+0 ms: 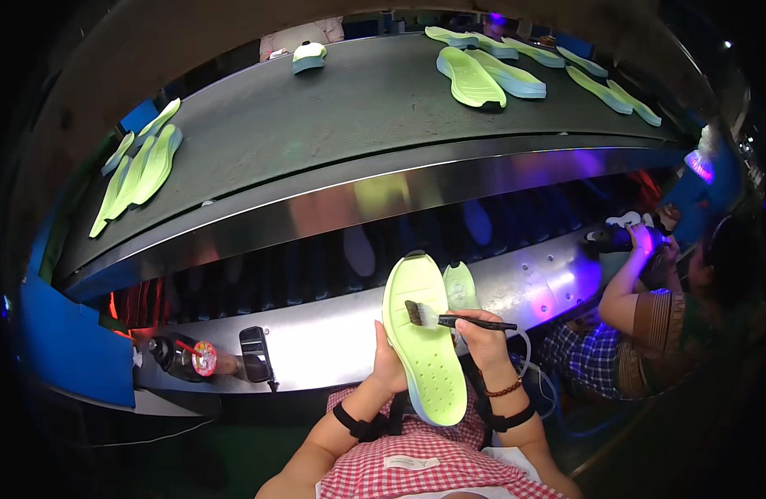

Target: Applying adhesive with a brush to shoe outsoles on a production line.

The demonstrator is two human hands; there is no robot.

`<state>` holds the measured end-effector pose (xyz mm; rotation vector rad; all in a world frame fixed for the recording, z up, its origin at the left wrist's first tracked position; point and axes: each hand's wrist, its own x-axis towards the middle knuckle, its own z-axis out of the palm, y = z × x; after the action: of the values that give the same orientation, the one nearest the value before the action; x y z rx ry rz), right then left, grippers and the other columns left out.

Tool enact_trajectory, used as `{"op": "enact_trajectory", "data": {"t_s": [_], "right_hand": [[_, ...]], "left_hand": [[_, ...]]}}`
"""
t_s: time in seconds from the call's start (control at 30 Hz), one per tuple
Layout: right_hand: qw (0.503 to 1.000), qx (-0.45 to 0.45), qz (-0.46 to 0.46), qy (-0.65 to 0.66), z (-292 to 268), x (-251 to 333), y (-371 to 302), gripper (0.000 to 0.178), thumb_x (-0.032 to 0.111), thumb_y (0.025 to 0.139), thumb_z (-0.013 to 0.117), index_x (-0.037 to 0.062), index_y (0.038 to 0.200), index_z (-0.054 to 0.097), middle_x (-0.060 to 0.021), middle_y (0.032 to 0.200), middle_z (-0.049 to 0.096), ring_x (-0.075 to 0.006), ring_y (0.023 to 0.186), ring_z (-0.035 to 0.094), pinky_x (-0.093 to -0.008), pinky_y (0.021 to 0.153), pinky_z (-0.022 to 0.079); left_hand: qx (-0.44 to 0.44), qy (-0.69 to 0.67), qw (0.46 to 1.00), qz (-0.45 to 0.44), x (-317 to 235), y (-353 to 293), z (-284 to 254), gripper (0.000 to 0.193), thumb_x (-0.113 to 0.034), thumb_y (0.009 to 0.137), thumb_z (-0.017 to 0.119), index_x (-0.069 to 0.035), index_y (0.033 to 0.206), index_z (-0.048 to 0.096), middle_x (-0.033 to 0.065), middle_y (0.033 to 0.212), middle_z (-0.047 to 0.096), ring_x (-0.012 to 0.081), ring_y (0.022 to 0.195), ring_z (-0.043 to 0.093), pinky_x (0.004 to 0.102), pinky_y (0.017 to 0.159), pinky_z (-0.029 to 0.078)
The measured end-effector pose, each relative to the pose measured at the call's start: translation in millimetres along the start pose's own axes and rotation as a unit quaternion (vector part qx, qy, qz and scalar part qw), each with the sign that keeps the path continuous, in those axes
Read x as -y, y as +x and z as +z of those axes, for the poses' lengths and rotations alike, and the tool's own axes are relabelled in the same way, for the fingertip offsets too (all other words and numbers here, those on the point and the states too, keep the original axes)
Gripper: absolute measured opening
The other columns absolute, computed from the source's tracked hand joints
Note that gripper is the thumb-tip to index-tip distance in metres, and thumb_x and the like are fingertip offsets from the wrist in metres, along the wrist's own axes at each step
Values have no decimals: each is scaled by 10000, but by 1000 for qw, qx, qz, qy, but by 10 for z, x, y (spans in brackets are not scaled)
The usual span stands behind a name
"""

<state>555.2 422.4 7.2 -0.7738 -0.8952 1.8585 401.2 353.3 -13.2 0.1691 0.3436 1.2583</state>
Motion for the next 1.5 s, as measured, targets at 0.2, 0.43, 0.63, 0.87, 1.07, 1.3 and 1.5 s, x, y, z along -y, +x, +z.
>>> {"op": "enact_trajectory", "data": {"t_s": [0.2, 0.43, 0.63, 0.87, 1.07, 1.3, 1.5], "right_hand": [[1000, -6, 11, 25, -42, -36, 125, 175, -48, 761, 559, -65, 934, 576, -170, 921, 622, -209, 844, 604, -297, 811, 471], [1000, -1, 8, 3, 32, -27, 210, 188, -43, 755, 583, -66, 941, 579, -149, 915, 623, -176, 826, 601, -271, 792, 473], [993, 5, -32, -112, 230, 98, 317, 177, 4, 738, 648, -47, 906, 622, -72, 822, 638, -96, 722, 585, -200, 684, 471], [838, 99, -322, -429, 519, 102, 160, 186, 31, 699, 653, 3, 881, 630, -113, 865, 639, -217, 796, 618, -287, 715, 482], [834, 295, -173, -433, 122, 219, -443, 195, 47, 680, 664, 8, 869, 640, -139, 861, 637, -245, 769, 630, -301, 703, 495], [915, 89, -209, -335, 428, 577, -12, 202, -44, 695, 647, -25, 896, 634, -131, 890, 634, -172, 814, 614, -264, 730, 488], [901, 299, -131, -285, 498, 543, -164, 214, -52, 677, 657, -30, 888, 633, -128, 897, 634, -195, 816, 615, -276, 741, 488]], "left_hand": [[12, -59, 998, -12, 25, -45, -43, 789, -659, 806, 206, -78, 1335, 276, 152, 1312, 380, 336, 1161, 413, 448, 977, 323], [33, -26, 999, 20, 48, -74, -12, 773, -651, 816, 201, -75, 1321, 301, 141, 1301, 395, 326, 1143, 435, 449, 964, 339], [10, -26, 998, 50, 54, -18, -98, 762, -652, 820, 192, -79, 1306, 322, 129, 1279, 419, 287, 1120, 458, 429, 955, 351], [-89, -5, 992, 93, 138, 83, -168, 758, -668, 791, 279, -95, 1282, 354, 96, 1285, 396, 249, 1158, 412, 392, 997, 303], [-78, 14, 986, 144, -301, 4, -240, 791, -664, 798, 190, -66, 1284, 367, 143, 1221, 477, 306, 1069, 497, 435, 925, 384], [83, -75, 991, 70, -95, -21, 254, 729, -610, 839, 198, -60, 1295, 343, 148, 1242, 458, 296, 1056, 508, 418, 914, 404], [-12, -38, 994, 99, -185, 0, 138, 768, -648, 828, 178, -63, 1308, 310, 141, 1286, 408, 295, 1105, 469, 423, 940, 377]]}}
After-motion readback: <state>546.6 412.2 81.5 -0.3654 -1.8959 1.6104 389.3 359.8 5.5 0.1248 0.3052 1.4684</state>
